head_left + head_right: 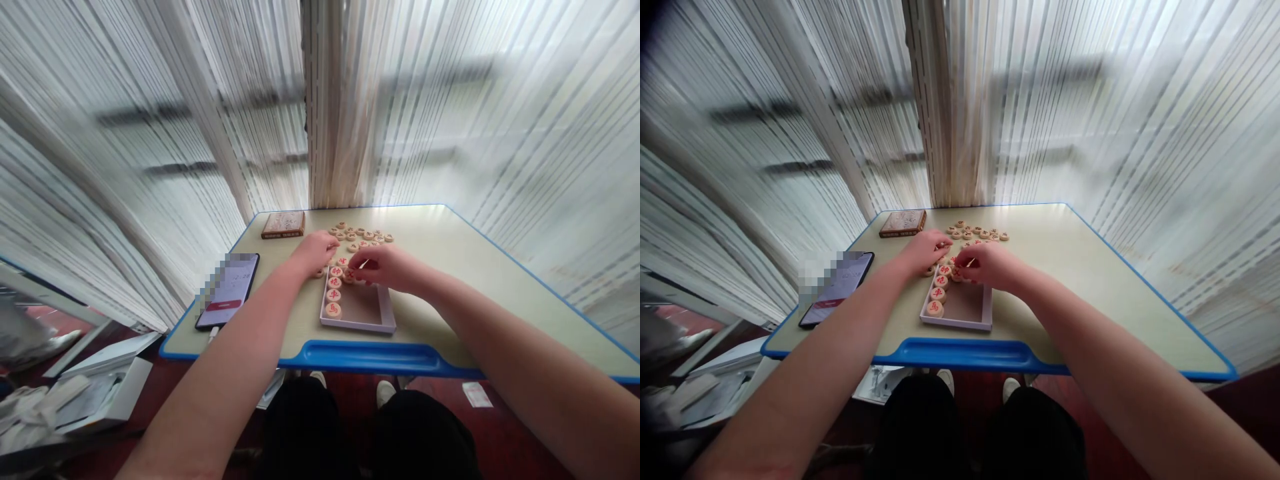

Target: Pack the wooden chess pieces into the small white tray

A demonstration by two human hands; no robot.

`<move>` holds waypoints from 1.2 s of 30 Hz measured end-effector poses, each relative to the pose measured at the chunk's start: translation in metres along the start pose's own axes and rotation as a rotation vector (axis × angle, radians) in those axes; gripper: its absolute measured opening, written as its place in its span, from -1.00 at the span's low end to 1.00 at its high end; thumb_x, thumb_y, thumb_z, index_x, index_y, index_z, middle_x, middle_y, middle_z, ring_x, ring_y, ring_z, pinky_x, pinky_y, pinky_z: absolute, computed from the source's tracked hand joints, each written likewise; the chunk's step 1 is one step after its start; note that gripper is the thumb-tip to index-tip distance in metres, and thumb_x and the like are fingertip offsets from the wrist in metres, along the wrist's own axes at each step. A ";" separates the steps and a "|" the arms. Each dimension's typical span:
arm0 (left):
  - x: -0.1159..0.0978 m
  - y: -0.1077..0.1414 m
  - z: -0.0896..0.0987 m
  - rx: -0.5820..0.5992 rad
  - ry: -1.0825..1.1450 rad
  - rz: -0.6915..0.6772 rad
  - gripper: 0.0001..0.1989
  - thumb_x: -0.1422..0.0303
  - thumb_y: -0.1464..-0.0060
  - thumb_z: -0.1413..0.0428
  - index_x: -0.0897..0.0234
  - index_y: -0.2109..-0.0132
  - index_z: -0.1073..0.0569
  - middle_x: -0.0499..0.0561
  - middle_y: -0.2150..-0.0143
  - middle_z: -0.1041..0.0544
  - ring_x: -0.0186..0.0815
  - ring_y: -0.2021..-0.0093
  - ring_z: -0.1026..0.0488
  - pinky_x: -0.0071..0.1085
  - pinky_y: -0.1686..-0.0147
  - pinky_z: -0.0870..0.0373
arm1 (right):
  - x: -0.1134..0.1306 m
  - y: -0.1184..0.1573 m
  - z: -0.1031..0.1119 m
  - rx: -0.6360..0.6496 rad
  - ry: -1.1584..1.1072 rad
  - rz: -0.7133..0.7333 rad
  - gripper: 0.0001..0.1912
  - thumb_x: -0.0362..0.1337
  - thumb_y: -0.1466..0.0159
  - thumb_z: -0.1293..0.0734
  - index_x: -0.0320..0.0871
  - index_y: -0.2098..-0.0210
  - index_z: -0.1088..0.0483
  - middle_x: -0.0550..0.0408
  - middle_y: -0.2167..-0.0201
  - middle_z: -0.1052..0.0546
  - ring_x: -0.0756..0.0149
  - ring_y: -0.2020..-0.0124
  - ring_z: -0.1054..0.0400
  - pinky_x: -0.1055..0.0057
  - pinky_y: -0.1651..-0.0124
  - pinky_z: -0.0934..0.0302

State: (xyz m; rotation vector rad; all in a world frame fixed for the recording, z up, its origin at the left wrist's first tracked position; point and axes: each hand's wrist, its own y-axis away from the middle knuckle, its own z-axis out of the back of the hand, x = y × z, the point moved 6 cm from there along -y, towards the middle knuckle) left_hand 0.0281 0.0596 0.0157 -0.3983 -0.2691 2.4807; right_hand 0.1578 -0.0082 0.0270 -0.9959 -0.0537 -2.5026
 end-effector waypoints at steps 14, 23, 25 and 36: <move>-0.002 0.001 0.002 0.013 -0.009 -0.010 -0.73 0.45 -0.08 -0.04 0.30 0.11 -0.57 0.08 0.12 -0.55 -0.27 0.12 -0.48 -0.38 0.02 -0.40 | -0.005 -0.003 -0.005 0.020 0.002 -0.079 -0.91 -0.33 -0.14 -0.33 -0.14 0.38 -0.49 0.15 0.52 -0.57 0.36 0.52 -0.45 0.44 0.37 -0.33; -0.004 0.003 0.003 0.002 0.007 -0.010 -0.74 0.45 -0.09 -0.04 0.31 0.13 -0.57 0.09 0.13 -0.54 -0.27 0.16 -0.48 -0.39 0.06 -0.40 | 0.001 -0.001 0.002 -0.024 0.136 -0.095 -0.89 -0.27 -0.15 -0.33 -0.15 0.36 -0.48 0.12 0.53 -0.52 0.39 0.57 -0.36 0.44 0.42 -0.25; -0.005 0.002 0.003 0.007 0.003 -0.012 -0.74 0.45 -0.08 -0.04 0.31 0.13 -0.57 0.09 0.14 -0.54 -0.27 0.15 -0.48 -0.40 0.06 -0.39 | 0.006 0.000 0.003 -0.035 0.235 -0.006 -0.84 -0.26 -0.12 -0.35 -0.15 0.30 -0.51 0.08 0.43 -0.53 0.37 0.47 -0.36 0.43 0.36 -0.23; -0.004 0.001 0.001 0.014 0.008 -0.024 -0.75 0.43 -0.09 -0.03 0.29 0.15 -0.57 0.07 0.14 -0.54 -0.27 0.13 -0.48 -0.39 0.03 -0.38 | 0.005 -0.005 -0.005 -0.006 0.347 0.151 -0.83 -0.20 -0.15 -0.36 -0.15 0.32 -0.53 0.06 0.42 -0.47 0.40 0.46 -0.26 0.46 0.37 -0.10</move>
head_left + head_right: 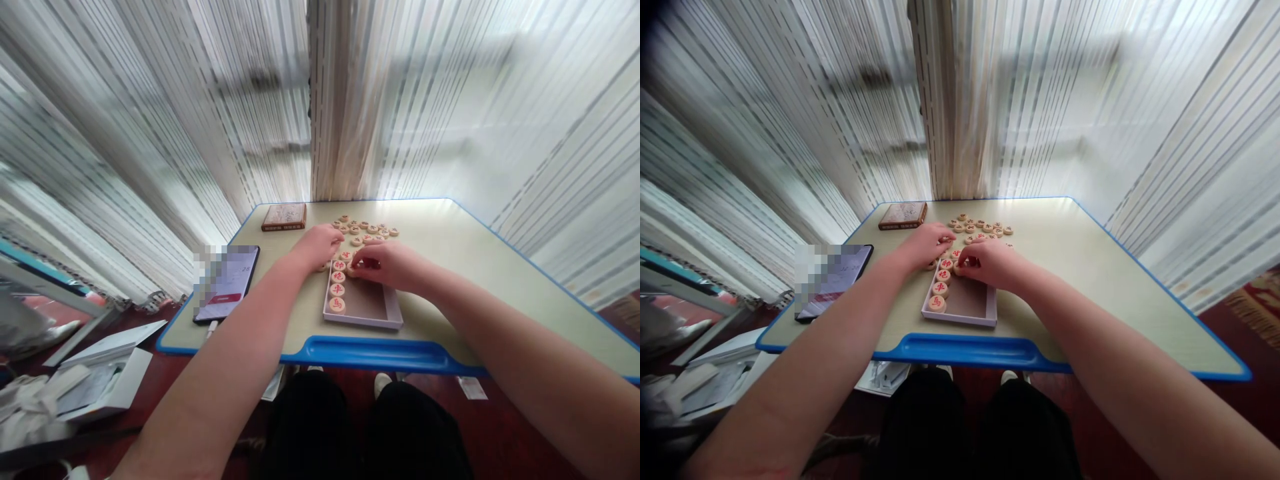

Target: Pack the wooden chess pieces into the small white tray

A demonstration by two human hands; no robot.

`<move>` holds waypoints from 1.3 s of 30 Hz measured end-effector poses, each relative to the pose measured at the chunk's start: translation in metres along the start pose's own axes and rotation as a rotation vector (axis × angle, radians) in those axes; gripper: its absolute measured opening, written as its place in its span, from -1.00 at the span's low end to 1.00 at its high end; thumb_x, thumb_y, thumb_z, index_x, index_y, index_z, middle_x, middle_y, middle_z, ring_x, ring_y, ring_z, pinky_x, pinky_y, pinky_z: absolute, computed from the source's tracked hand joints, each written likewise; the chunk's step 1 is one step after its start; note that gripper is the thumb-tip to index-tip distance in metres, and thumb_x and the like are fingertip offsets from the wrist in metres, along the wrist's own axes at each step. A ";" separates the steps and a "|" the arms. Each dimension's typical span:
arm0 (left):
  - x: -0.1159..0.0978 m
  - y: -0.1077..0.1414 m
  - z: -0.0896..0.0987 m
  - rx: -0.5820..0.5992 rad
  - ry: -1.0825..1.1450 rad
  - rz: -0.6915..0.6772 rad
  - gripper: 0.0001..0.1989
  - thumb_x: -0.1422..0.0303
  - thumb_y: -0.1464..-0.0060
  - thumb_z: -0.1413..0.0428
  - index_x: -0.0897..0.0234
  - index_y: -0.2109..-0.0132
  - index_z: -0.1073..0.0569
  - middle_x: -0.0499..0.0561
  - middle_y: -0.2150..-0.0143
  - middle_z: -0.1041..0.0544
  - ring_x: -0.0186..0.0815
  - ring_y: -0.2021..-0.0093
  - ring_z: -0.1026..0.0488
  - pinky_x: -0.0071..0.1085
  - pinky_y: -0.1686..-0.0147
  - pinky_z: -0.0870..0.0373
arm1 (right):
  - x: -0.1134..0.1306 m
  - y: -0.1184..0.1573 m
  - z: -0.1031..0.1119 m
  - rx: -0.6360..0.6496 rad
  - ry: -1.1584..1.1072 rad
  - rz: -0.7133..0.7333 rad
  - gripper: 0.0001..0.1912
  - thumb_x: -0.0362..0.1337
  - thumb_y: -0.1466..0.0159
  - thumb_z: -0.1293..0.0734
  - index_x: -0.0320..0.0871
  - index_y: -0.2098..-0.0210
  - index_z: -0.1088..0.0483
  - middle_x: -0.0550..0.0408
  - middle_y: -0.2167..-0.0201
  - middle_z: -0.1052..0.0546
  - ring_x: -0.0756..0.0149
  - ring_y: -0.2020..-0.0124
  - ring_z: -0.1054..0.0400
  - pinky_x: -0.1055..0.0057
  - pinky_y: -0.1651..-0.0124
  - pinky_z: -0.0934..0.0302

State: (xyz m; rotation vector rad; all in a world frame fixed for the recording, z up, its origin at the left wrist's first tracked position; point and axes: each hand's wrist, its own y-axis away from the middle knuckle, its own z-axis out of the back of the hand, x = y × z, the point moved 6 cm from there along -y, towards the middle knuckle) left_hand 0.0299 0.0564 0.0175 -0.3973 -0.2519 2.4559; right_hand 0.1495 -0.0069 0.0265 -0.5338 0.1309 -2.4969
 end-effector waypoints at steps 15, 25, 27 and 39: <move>-0.002 0.001 0.001 -0.003 -0.002 -0.010 -0.74 0.45 -0.09 -0.02 0.32 0.13 -0.57 0.09 0.12 -0.55 -0.27 0.10 -0.47 -0.39 -0.01 -0.36 | 0.003 0.000 0.001 -0.017 0.021 0.075 -0.83 -0.21 -0.16 -0.36 -0.18 0.35 -0.54 0.07 0.47 -0.44 0.40 0.49 -0.23 0.46 0.37 -0.09; -0.002 0.001 0.001 -0.008 -0.015 -0.005 -0.75 0.46 -0.08 -0.03 0.29 0.15 -0.57 0.06 0.15 -0.55 -0.28 0.13 -0.48 -0.40 0.02 -0.38 | 0.002 0.002 0.004 -0.036 0.030 0.103 -0.85 -0.22 -0.14 -0.36 -0.15 0.34 -0.53 0.08 0.46 -0.45 0.42 0.49 -0.23 0.47 0.38 -0.12; -0.003 0.002 0.002 0.000 -0.013 0.010 -0.74 0.47 -0.08 -0.03 0.30 0.13 -0.57 0.07 0.13 -0.55 -0.27 0.13 -0.48 -0.40 0.03 -0.38 | 0.002 0.002 0.006 -0.048 0.041 0.114 -0.88 -0.26 -0.11 -0.36 -0.15 0.38 -0.53 0.08 0.47 -0.46 0.39 0.47 -0.25 0.47 0.37 -0.13; 0.000 0.002 0.002 -0.003 -0.006 0.027 -0.73 0.47 -0.07 -0.04 0.29 0.11 -0.57 0.07 0.11 -0.54 -0.27 0.12 -0.48 -0.40 0.03 -0.38 | -0.001 0.003 0.003 -0.003 0.036 0.109 -0.84 -0.36 -0.09 -0.33 -0.12 0.46 -0.59 0.08 0.47 -0.51 0.39 0.48 -0.30 0.45 0.34 -0.16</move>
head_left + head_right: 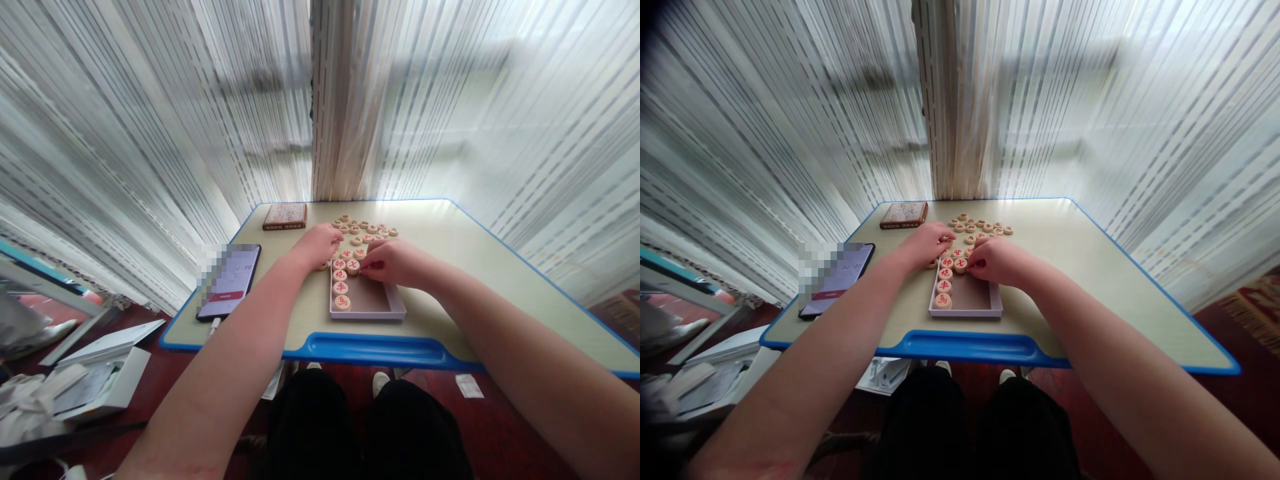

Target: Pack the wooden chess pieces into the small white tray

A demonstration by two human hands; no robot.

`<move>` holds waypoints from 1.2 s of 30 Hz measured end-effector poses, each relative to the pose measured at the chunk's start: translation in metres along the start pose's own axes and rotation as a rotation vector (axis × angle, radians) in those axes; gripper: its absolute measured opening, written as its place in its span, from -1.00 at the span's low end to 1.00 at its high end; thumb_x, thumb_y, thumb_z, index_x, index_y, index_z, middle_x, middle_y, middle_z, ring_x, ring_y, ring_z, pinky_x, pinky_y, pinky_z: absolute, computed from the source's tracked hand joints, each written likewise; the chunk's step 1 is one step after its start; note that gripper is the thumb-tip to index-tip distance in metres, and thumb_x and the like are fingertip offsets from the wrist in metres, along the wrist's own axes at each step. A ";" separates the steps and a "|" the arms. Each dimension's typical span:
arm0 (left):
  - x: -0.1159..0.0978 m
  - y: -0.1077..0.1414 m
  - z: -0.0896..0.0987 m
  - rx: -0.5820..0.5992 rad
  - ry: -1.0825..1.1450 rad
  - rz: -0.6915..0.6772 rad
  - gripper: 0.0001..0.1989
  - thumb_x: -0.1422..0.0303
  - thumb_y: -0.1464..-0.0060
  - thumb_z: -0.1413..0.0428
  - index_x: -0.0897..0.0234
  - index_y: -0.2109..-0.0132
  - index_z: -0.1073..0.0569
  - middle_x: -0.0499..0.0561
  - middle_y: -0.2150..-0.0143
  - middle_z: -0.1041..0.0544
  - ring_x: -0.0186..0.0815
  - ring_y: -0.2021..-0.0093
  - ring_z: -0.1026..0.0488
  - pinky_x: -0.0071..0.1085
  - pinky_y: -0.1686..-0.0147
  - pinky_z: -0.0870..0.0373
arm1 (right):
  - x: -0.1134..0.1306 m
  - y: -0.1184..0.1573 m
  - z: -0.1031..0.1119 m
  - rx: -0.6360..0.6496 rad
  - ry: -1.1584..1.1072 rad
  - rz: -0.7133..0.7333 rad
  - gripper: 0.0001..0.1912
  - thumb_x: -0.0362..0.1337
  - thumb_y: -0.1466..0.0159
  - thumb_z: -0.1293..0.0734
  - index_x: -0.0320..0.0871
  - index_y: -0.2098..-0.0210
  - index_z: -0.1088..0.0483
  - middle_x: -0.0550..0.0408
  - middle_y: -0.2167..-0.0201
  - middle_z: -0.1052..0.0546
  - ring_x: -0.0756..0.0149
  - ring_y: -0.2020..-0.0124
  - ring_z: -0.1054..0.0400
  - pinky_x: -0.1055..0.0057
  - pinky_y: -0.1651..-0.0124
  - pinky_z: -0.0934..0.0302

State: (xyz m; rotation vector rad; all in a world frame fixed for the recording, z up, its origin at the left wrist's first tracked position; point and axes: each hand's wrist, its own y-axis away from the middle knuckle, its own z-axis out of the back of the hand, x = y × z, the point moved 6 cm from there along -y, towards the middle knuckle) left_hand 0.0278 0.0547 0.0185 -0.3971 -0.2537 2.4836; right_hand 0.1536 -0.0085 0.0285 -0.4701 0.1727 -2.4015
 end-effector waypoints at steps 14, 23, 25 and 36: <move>-0.004 -0.001 0.001 0.012 0.002 0.008 -0.72 0.48 -0.09 -0.02 0.31 0.10 -0.57 0.09 0.10 -0.54 -0.27 0.13 -0.48 -0.41 0.04 -0.38 | -0.001 0.000 -0.007 0.066 0.053 0.004 -0.81 -0.37 -0.11 -0.33 -0.10 0.39 -0.62 0.06 0.45 -0.49 0.42 0.49 -0.28 0.48 0.40 -0.11; -0.001 0.000 0.000 0.005 0.014 -0.003 -0.72 0.48 -0.07 -0.04 0.32 0.11 -0.57 0.10 0.11 -0.55 -0.25 0.13 -0.48 -0.37 0.04 -0.39 | 0.003 0.002 0.004 -0.058 0.066 0.038 -0.84 -0.40 -0.11 -0.31 -0.18 0.44 -0.56 0.02 0.42 -0.49 0.37 0.44 -0.32 0.46 0.36 -0.16; -0.001 0.000 -0.001 0.005 0.012 -0.006 -0.72 0.47 -0.08 -0.04 0.32 0.11 -0.57 0.11 0.11 -0.55 -0.25 0.14 -0.48 -0.37 0.04 -0.39 | 0.002 0.001 0.002 -0.068 0.059 0.050 -0.86 -0.39 -0.12 -0.32 -0.18 0.47 -0.55 0.04 0.45 -0.47 0.39 0.46 -0.30 0.47 0.37 -0.14; 0.001 -0.001 -0.001 0.005 0.005 -0.005 -0.73 0.46 -0.07 -0.04 0.32 0.11 -0.57 0.09 0.12 -0.55 -0.26 0.14 -0.48 -0.38 0.04 -0.39 | 0.003 0.000 0.004 -0.102 0.027 0.054 -0.87 -0.35 -0.13 -0.34 -0.18 0.36 -0.54 0.04 0.42 -0.45 0.37 0.44 -0.27 0.45 0.36 -0.13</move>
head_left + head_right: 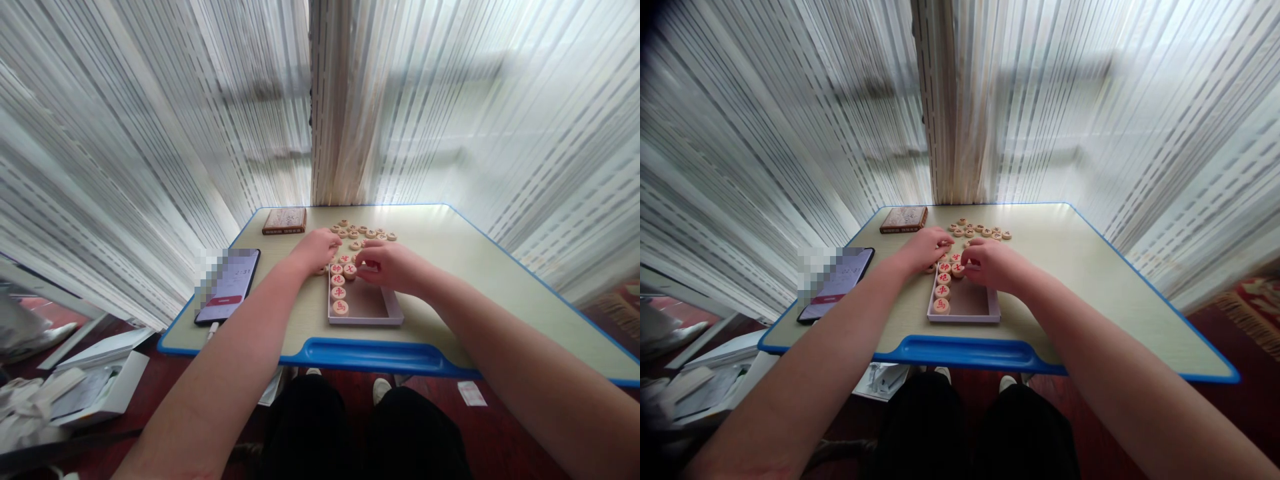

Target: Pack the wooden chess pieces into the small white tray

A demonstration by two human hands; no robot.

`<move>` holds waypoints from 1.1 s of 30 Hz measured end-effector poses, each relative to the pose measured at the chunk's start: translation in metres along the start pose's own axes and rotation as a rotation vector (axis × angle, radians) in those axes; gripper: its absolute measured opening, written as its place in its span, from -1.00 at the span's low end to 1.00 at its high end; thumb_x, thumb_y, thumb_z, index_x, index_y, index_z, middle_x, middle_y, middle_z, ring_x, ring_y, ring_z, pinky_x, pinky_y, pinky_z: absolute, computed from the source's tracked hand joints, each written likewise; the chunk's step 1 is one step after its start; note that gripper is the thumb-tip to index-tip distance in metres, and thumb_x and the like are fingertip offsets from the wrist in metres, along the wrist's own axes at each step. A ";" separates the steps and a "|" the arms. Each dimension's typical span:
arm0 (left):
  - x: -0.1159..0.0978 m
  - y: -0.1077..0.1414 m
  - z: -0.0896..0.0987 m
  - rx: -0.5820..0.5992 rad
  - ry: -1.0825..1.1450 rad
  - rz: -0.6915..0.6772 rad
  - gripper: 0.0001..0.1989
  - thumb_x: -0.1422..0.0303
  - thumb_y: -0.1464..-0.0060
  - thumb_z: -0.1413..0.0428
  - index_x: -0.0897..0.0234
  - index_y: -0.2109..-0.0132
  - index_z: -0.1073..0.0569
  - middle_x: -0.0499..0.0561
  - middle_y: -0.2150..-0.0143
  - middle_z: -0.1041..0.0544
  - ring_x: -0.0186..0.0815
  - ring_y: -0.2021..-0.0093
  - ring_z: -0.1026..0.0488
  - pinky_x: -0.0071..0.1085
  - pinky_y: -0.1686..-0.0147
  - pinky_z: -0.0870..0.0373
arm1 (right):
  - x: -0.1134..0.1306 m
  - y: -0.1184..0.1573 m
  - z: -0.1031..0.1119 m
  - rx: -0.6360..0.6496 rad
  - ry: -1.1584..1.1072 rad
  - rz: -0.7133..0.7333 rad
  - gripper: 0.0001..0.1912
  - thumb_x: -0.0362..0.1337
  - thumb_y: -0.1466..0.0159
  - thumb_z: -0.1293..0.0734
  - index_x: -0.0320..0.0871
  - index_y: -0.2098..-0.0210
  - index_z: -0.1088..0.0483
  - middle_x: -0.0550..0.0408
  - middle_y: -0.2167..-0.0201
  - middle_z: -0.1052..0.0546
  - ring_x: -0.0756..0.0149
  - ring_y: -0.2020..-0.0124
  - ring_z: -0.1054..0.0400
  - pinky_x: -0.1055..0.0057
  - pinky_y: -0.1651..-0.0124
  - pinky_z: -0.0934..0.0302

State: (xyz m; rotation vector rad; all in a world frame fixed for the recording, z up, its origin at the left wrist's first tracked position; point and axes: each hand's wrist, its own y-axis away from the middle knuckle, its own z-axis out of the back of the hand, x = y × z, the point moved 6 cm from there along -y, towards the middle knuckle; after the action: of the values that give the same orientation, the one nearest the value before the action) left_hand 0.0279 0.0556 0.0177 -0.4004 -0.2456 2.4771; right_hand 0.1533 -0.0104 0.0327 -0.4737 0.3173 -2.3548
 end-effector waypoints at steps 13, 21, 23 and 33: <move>-0.002 0.000 0.001 0.002 -0.014 -0.002 -0.72 0.47 -0.07 -0.04 0.31 0.11 -0.57 0.09 0.11 -0.55 -0.27 0.12 -0.48 -0.40 0.02 -0.38 | 0.000 -0.001 -0.007 0.016 -0.049 0.016 -0.85 -0.22 -0.20 -0.34 -0.17 0.37 -0.51 0.06 0.42 -0.40 0.38 0.43 -0.25 0.46 0.37 -0.09; 0.000 0.000 0.001 0.000 0.003 -0.007 -0.73 0.47 -0.06 -0.04 0.30 0.12 -0.57 0.09 0.12 -0.55 -0.25 0.12 -0.48 -0.36 0.03 -0.40 | 0.000 -0.002 -0.006 0.016 -0.040 0.013 -0.85 -0.23 -0.18 -0.36 -0.19 0.39 -0.50 0.08 0.45 -0.38 0.39 0.45 -0.23 0.46 0.37 -0.09; -0.001 0.000 0.001 -0.015 0.035 -0.003 -0.74 0.49 -0.05 -0.05 0.31 0.15 -0.58 0.10 0.14 -0.55 -0.25 0.13 -0.48 -0.34 0.02 -0.39 | 0.000 -0.002 -0.005 0.019 -0.037 0.014 -0.87 -0.25 -0.17 -0.36 -0.18 0.39 -0.51 0.07 0.44 -0.39 0.39 0.45 -0.24 0.45 0.36 -0.11; -0.009 0.007 0.022 -0.077 1.054 0.102 -0.70 0.36 0.13 -0.27 0.40 0.20 -0.51 0.09 0.25 -0.55 -0.37 0.32 -0.46 -0.34 0.25 -0.42 | -0.009 0.000 0.017 -0.229 -0.059 -0.163 -0.86 -0.23 -0.13 -0.36 -0.19 0.39 -0.44 0.10 0.49 -0.39 0.41 0.50 -0.21 0.44 0.39 -0.12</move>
State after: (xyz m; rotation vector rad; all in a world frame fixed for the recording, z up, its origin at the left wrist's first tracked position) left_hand 0.0230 0.0427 0.0384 -1.6705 0.1260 2.0118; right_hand 0.1665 -0.0053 0.0456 -0.7002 0.5427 -2.4679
